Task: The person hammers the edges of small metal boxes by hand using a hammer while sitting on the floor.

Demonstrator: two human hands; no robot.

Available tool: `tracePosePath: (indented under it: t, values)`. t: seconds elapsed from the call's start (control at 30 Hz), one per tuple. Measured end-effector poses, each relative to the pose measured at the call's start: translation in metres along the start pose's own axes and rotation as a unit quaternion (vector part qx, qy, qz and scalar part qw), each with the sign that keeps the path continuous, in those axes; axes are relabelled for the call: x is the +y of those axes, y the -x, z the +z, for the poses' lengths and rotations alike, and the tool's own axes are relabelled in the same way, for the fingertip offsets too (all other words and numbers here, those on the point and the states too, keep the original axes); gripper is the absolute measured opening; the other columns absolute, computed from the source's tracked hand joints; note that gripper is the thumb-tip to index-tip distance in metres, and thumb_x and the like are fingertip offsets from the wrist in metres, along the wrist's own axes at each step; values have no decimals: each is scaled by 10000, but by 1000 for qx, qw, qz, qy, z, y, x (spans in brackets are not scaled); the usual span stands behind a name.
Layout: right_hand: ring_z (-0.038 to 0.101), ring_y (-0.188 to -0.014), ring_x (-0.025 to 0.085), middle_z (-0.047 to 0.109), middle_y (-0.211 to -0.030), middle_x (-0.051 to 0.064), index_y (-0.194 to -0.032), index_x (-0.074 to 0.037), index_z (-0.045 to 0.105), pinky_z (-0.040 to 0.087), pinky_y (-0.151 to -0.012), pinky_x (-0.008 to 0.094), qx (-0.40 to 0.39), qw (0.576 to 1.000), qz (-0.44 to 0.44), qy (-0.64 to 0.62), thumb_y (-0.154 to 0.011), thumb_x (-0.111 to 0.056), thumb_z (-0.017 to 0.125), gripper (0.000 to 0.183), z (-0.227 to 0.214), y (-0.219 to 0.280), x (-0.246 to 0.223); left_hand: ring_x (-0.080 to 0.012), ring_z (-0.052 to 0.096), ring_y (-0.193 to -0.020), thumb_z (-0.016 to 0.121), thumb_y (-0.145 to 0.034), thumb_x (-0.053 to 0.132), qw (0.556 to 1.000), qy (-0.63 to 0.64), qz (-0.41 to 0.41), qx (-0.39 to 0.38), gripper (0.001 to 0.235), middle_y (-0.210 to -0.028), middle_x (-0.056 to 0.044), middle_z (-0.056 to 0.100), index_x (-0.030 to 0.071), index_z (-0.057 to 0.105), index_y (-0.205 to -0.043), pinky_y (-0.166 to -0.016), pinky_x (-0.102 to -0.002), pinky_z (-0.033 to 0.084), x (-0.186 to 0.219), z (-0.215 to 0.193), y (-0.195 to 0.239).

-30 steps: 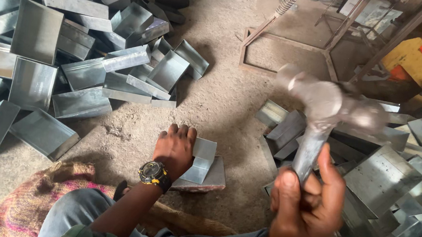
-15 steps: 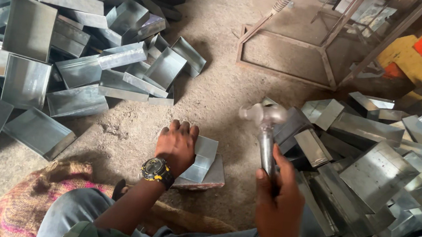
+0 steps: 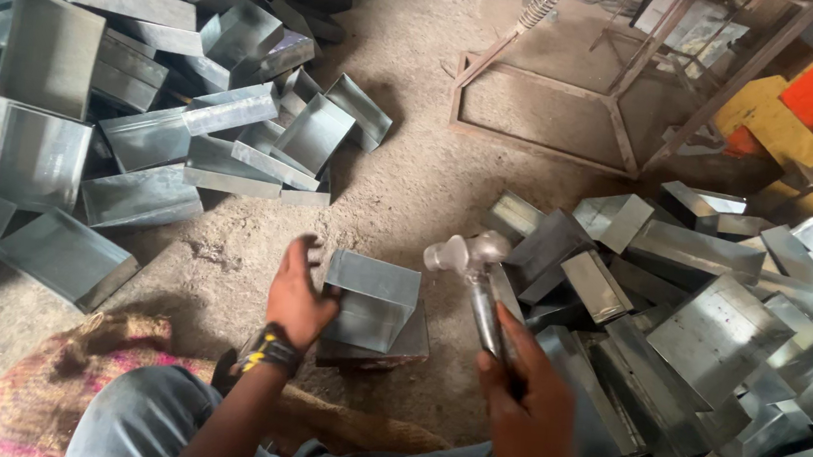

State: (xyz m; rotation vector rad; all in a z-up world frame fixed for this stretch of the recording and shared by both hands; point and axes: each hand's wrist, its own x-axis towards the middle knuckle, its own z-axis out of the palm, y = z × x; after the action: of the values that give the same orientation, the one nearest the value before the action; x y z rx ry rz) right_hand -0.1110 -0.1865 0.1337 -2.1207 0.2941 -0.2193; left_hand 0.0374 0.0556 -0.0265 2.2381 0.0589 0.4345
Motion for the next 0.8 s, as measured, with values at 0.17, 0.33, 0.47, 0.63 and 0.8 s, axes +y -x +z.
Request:
tracePosePath:
  t: [0.17,0.33,0.47,0.63,0.8]
  values:
    - [522,-493,99,663,-604,57,-1454,-198,600,387,-496,290,64,995,-76,27,-878,-165,701,585,-6,1,13,-445,694,-1093,581,-1025,465,984,-52,-79,-150,663,-1178,-288,708,160,405,-1586,-984,-490,574,-81,78,12]
    - [687,-661,45,731,-1152,90,-1493,-141,560,524,-581,260,108,971,-205,54,-985,-154,669,520,22,-3,13,-504,642,-1058,551,-981,428,992,-65,-12,-106,681,-1171,-285,672,144,374,-1575,-959,-564,521,-121,116,19]
    - [579,-599,137,738,-783,137,-1552,-322,538,463,-591,312,-33,987,76,135,-932,-203,748,665,23,-9,-2,-530,609,-1012,577,-920,386,996,-66,47,-24,703,-1075,-291,664,155,379,-1554,-908,-599,492,-125,126,24]
    - [621,-607,77,767,-888,34,-1426,-192,602,493,-539,273,71,993,-88,40,-859,-118,711,582,-3,7,15,-526,618,-1007,557,-977,438,997,-50,-10,-63,648,-1092,-327,647,170,402,-1547,-924,-589,499,-113,117,24]
    - [526,-654,51,684,-935,23,-1464,-130,608,426,-544,247,38,985,-133,-102,-915,-82,709,560,20,6,49,-524,651,-970,504,-1011,411,994,-54,-31,-94,578,-1024,-307,699,168,451,-1533,-918,-594,517,-99,102,18]
